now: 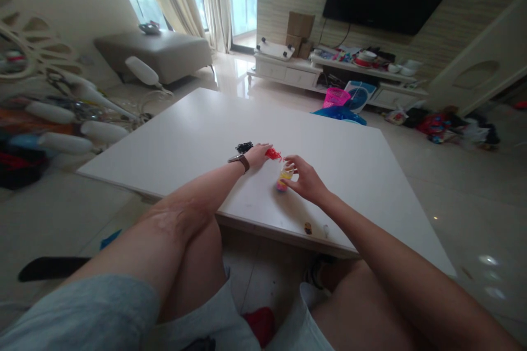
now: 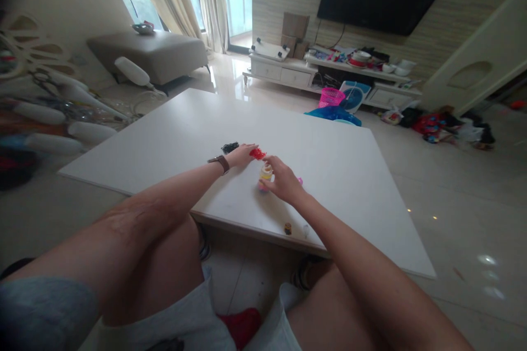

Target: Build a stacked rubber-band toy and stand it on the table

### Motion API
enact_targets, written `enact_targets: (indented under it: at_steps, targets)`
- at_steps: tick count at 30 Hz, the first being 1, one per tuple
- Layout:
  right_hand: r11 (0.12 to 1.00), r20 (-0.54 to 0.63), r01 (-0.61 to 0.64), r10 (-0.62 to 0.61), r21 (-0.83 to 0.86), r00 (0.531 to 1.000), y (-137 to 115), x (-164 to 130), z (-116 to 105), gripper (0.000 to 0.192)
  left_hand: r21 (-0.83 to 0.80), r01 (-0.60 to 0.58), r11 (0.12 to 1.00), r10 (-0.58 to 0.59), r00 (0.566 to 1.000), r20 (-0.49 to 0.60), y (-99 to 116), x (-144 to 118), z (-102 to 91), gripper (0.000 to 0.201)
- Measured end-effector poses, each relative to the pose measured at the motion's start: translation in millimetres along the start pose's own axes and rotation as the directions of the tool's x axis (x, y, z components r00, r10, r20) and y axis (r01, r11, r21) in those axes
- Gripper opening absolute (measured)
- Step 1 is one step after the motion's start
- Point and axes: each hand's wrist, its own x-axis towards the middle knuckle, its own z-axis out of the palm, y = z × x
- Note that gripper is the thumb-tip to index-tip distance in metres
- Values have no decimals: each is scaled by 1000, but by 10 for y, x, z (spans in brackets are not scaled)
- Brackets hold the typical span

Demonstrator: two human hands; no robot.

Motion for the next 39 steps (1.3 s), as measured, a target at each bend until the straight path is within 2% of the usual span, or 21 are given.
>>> enact_targets:
  at_steps: [4, 7, 10, 14, 18, 20, 25, 29, 34, 39]
  targets:
    - [1000, 5, -3, 3, -13, 1000, -8, -16, -9, 48, -24, -64, 998, 64, 998, 13, -52, 56, -15, 31]
    - [1000, 5, -10, 10, -23, 1000, 5, -19, -8, 49, -48, -37, 998, 36, 999, -9, -32, 48, -69, 26]
    - [1000, 11, -8, 9, -25, 1000, 22, -14, -2, 48, -87, 26, 996, -29, 999, -38, 26, 19, -114, 30]
    - [1000, 18, -11, 12, -18, 1000, 27, -5, 1, 48, -194, 80, 978, -84, 996, -11, 78, 8, -156, 38]
    - [999, 25, -36, 36, -23, 999, 20, -5, 0, 48, -119, 109, 987, -108, 994, 18, 61, 49, -181, 54]
    - [999, 23, -42, 43, -28, 999, 24, -10, 4, 49, -95, 121, 988, -117, 992, 48, 50, 64, -185, 56]
    - [999, 15, -38, 38, -34, 999, 33, -18, 17, 49, -125, 100, 987, -91, 993, 74, 74, 35, -184, 37]
    - [999, 20, -32, 32, -36, 999, 7, -8, 9, 49, -176, 161, 971, -151, 986, 67, 91, 10, -172, 22]
    - [999, 10, -40, 40, -29, 999, -13, 0, 9, 48, -192, 220, 956, -207, 975, 82, 91, 15, -147, 13]
    - [986, -52, -136, 142, 98, 989, 12, 23, 63, 50, -189, 204, 961, -184, 976, 116, 83, -38, -164, 10]
